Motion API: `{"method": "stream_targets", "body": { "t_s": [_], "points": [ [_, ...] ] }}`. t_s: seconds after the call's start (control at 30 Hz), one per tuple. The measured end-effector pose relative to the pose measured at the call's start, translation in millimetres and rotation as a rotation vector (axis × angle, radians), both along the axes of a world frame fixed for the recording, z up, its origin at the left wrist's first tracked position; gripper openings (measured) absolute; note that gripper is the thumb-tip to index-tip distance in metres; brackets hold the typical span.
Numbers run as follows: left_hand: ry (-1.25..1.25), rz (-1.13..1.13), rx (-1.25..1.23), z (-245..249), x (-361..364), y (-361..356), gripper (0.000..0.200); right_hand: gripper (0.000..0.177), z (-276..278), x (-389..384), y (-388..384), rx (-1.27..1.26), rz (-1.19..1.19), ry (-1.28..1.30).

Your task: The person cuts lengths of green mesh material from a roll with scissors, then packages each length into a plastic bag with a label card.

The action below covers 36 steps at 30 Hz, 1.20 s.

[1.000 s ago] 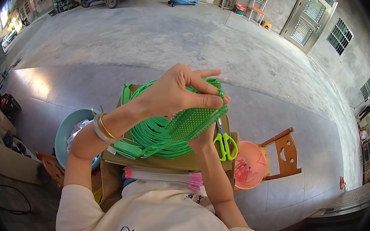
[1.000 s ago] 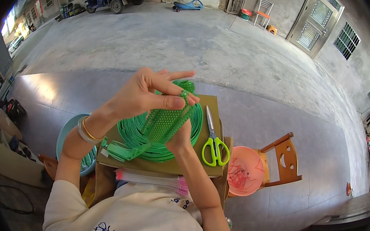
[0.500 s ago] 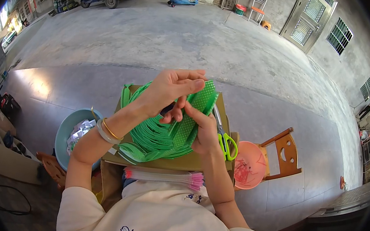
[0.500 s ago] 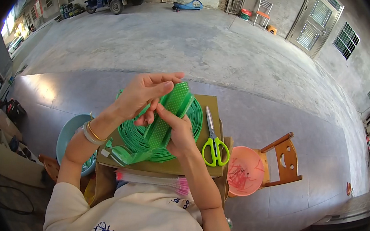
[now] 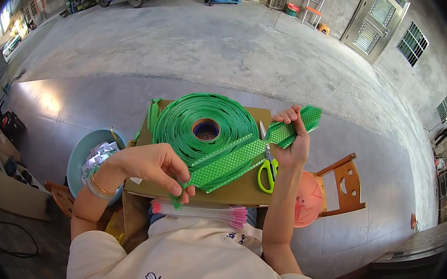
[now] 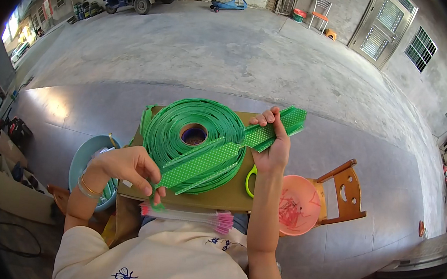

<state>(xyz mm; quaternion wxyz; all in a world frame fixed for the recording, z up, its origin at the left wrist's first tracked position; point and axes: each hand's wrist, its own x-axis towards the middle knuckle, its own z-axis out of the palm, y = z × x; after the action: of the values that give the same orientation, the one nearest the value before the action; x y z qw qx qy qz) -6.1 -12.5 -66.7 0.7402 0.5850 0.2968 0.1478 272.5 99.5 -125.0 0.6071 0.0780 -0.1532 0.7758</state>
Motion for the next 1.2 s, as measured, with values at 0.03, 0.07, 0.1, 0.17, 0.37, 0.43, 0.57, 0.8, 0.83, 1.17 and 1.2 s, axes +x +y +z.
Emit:
{"method": "stream_targets", "body": {
  "t_s": [0.03, 0.07, 0.1, 0.17, 0.37, 0.43, 0.57, 0.8, 0.83, 1.17, 1.2],
  "points": [
    [0.010, 0.055, 0.060, 6.0, -1.7, -3.2, 0.021, 0.008, -0.7, 0.1, 0.3, -0.002, -0.007, -0.006],
    [0.019, 0.110, 0.119, 12.8, -2.8, -6.4, 0.019, 0.009, -1.8, -0.6, 0.1, -0.010, -0.020, -0.032],
    [0.028, 0.165, 0.179, 18.3, -3.3, -9.1, 0.017, 0.009, -3.2, -2.0, -0.4, -0.018, -0.033, -0.059],
    [-0.101, 0.279, 0.329, 23.1, -0.9, -15.4, 0.016, 0.010, -8.1, -5.7, -0.8, -0.022, -0.026, -0.116],
    [-0.359, 0.376, 0.958, 41.3, 23.2, -3.9, 0.015, 0.012, -20.2, -37.8, -20.0, -0.090, 0.062, -0.344],
    [-0.385, 0.407, 0.833, 40.0, 33.3, 0.8, 0.014, 0.017, -24.5, -49.7, -27.2, -0.075, 0.150, -0.429],
    [-0.146, 0.579, 0.833, 23.0, 57.5, 20.2, 0.012, 0.044, 8.3, -75.4, -67.2, -0.152, 0.202, -0.590],
    [-0.052, 0.833, 0.856, -3.2, 67.4, 40.1, 0.012, 0.080, 5.1, -75.3, -80.2, 0.142, 0.389, -0.495],
    [-0.066, 0.845, 0.866, -4.2, 67.5, 39.0, 0.012, 0.074, 4.4, -74.6, -81.8, 0.149, 0.400, -0.497],
    [-0.171, 0.663, 0.461, -5.4, 52.4, 38.8, 0.014, 0.017, 16.9, -62.7, -83.6, 0.281, 0.503, -0.839],
    [-0.167, 0.621, 0.406, -3.7, 50.6, 38.7, 0.017, 0.017, 17.1, -61.1, -82.9, 0.302, 0.520, -0.857]
  ]
}}
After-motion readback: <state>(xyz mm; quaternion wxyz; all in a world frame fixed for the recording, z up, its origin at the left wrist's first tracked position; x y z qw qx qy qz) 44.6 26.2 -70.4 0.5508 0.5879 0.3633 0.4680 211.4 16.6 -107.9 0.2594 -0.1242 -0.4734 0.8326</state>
